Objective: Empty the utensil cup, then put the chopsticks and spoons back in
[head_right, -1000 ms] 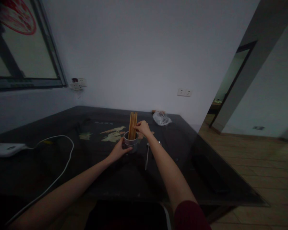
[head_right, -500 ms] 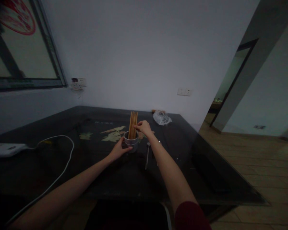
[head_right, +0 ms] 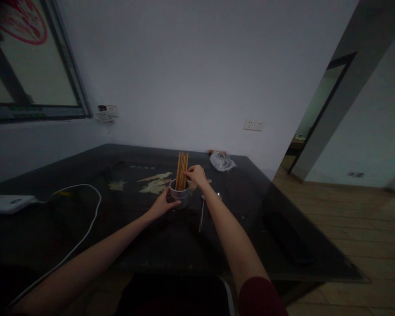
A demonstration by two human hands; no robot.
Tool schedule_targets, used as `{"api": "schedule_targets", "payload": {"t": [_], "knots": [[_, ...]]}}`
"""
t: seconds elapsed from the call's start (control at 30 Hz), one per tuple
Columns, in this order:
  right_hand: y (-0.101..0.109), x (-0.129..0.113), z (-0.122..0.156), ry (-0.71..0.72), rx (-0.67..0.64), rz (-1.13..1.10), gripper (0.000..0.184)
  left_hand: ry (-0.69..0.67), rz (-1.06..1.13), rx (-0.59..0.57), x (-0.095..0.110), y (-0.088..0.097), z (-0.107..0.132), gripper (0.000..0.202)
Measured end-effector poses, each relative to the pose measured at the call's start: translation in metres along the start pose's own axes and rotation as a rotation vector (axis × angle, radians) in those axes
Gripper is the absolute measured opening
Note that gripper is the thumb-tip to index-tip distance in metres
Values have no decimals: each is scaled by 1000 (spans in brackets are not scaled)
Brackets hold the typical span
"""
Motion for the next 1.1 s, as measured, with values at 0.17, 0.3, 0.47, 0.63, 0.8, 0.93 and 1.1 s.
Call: {"api": "schedule_targets", "payload": {"t": [0.17, 0.3, 0.47, 0.63, 0.8, 0.93, 1.1], "knots": [[-2, 2, 0, 13, -9, -36, 21, 17, 66, -32, -2, 0, -1, 71], [-4, 1, -1, 17, -3, -26, 17, 7, 28, -10, -3, 1, -1, 70], [-7, 0, -2, 17, -9, -47, 17, 17, 36, -28, -3, 1, -1, 70], [-7, 2, 0, 29, 2, -9, 15, 1, 31, -22, -1, 0, -1, 67], [-8, 2, 5, 31, -2, 6, 16, -2, 24, -32, 2, -1, -1, 66], [-6, 3, 10, 7, -24, -60, 22, 17, 30, -41, 2, 1, -1, 67], [13, 9, 30, 13, 28, -164, 26, 14, 62, -45, -2, 2, -2, 72]]}}
Point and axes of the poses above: each hand's wrist, its own z-axis away from the middle knuckle, its own y-axis out of the back of the hand, x = y × z, the point moved 2 cm from there along -z, towards the middle knuckle, and after that the axes turned 11 degrees about z, right-handed, at the moved point
